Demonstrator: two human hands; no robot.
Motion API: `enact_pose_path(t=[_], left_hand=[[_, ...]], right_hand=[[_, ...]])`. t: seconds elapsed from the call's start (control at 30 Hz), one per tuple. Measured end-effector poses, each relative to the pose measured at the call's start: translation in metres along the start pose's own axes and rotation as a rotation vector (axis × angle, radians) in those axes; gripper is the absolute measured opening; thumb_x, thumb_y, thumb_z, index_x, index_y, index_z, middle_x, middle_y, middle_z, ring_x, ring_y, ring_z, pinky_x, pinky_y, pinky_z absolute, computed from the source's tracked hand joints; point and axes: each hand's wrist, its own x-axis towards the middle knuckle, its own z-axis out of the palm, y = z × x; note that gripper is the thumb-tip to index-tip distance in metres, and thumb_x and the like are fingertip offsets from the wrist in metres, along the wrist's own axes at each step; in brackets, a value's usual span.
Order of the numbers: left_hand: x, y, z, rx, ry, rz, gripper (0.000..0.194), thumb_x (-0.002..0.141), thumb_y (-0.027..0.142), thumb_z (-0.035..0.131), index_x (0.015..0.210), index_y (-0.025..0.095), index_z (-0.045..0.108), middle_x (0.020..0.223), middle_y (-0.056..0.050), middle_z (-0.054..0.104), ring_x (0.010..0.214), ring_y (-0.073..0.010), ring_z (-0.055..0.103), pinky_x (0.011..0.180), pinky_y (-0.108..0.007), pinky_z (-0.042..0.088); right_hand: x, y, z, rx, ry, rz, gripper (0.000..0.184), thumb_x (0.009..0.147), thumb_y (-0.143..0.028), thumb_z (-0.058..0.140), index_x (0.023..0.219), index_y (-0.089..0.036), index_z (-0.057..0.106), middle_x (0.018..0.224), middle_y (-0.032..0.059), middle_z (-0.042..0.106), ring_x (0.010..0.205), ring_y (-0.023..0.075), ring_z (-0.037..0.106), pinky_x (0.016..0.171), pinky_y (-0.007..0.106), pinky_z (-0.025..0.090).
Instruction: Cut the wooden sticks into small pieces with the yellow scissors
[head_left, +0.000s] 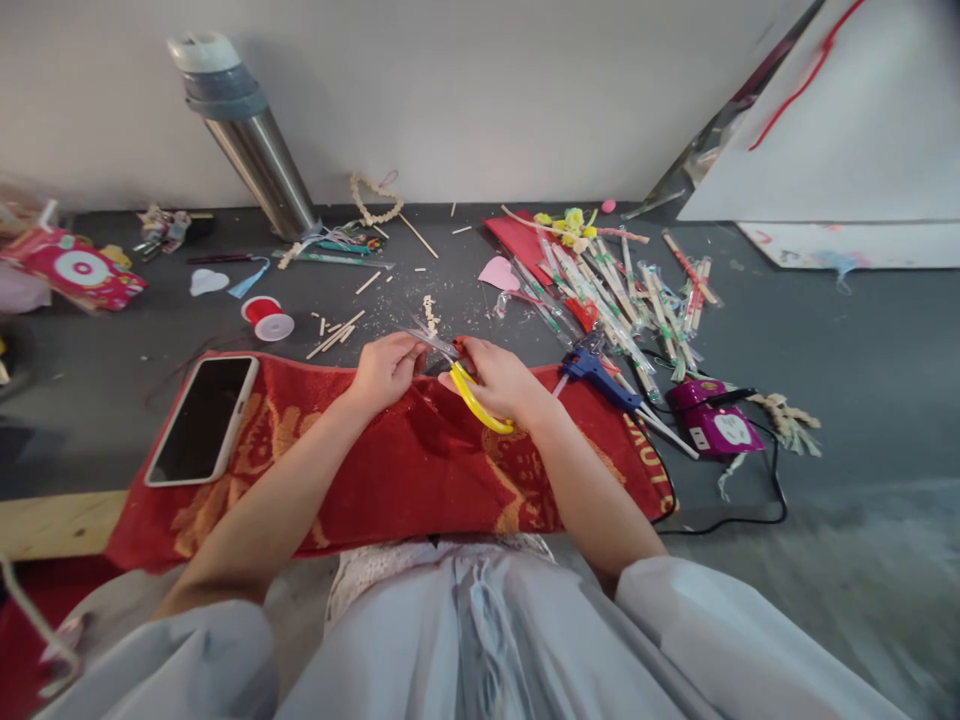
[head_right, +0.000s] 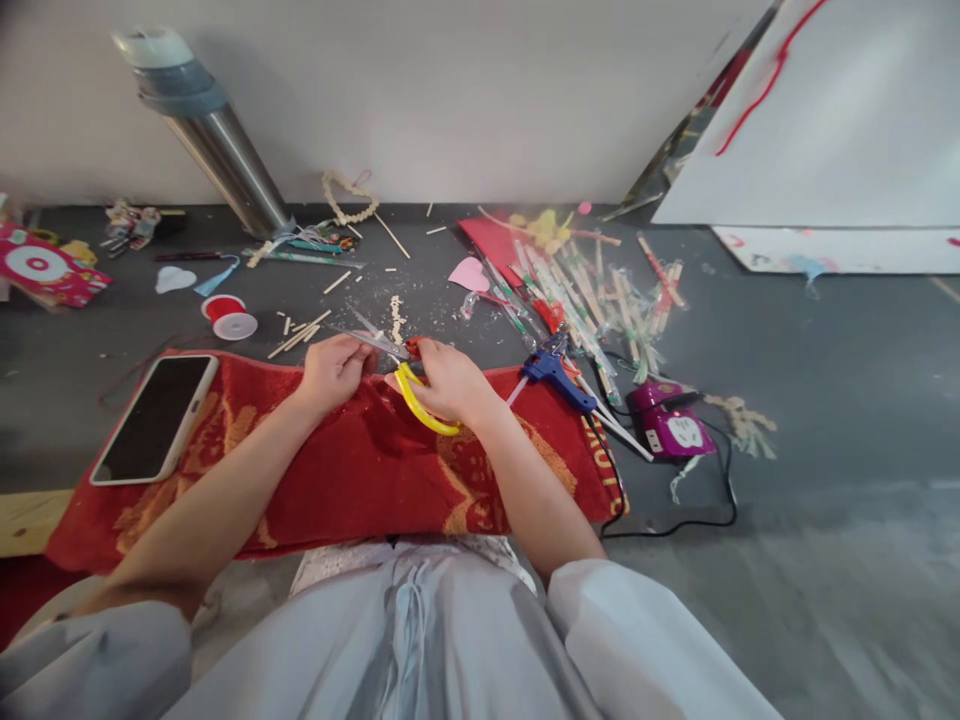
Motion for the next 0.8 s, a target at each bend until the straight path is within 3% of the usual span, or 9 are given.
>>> enact_pose_path(t=[0.33, 0.57, 0.7, 0.8], left_hand=[[0.004, 0.003, -0.003, -0.112, -0.001, -0.058, 0.035, 0.091, 0.024, 0.036, 0.058, 0.020, 0.049, 0.061, -0.003, 0.061, 0.056, -0.0122, 0.057, 0.060, -0.023, 0.048], [0.004, -0.002, -0.002, -0.178, 0.017, -0.429, 0.031, 0.091, 0.032, 0.039, 0.085, 0.015, 0.065, 0.059, -0.001, 0.059, 0.051, -0.0111, 0.051, 0.057, -0.022, 0.043], [0.003, -0.011, -0.003, 0.090, -0.037, -0.613, 0.033, 0.089, 0.032, 0.043, 0.097, 0.017, 0.071, 0.065, -0.002, 0.064, 0.057, -0.0136, 0.052, 0.059, -0.024, 0.039], [0.003, -0.013, -0.006, 0.370, -0.137, -0.647, 0.032, 0.089, 0.035, 0.045, 0.098, 0.021, 0.073, 0.077, -0.005, 0.070, 0.067, -0.0176, 0.058, 0.064, -0.027, 0.039]], right_hand=[[0.004, -0.002, -0.002, 0.068, -0.034, 0.020, 0.041, 0.095, -0.056, 0.045, 0.091, -0.017, 0.057, 0.077, 0.0035, 0.062, 0.070, 0.0167, 0.056, 0.063, 0.027, 0.035], [0.006, -0.008, -0.003, 0.043, -0.026, 0.138, 0.046, 0.094, -0.057, 0.047, 0.102, -0.014, 0.059, 0.085, 0.0069, 0.066, 0.078, 0.0185, 0.062, 0.068, 0.027, 0.038], [0.004, -0.009, 0.002, -0.025, 0.039, 0.180, 0.054, 0.093, -0.057, 0.048, 0.114, -0.009, 0.058, 0.098, 0.0134, 0.069, 0.093, 0.0237, 0.065, 0.079, 0.031, 0.044], [0.003, -0.012, 0.004, -0.093, 0.062, 0.212, 0.058, 0.093, -0.059, 0.048, 0.116, -0.007, 0.057, 0.106, 0.0172, 0.069, 0.102, 0.0281, 0.065, 0.088, 0.036, 0.046]])
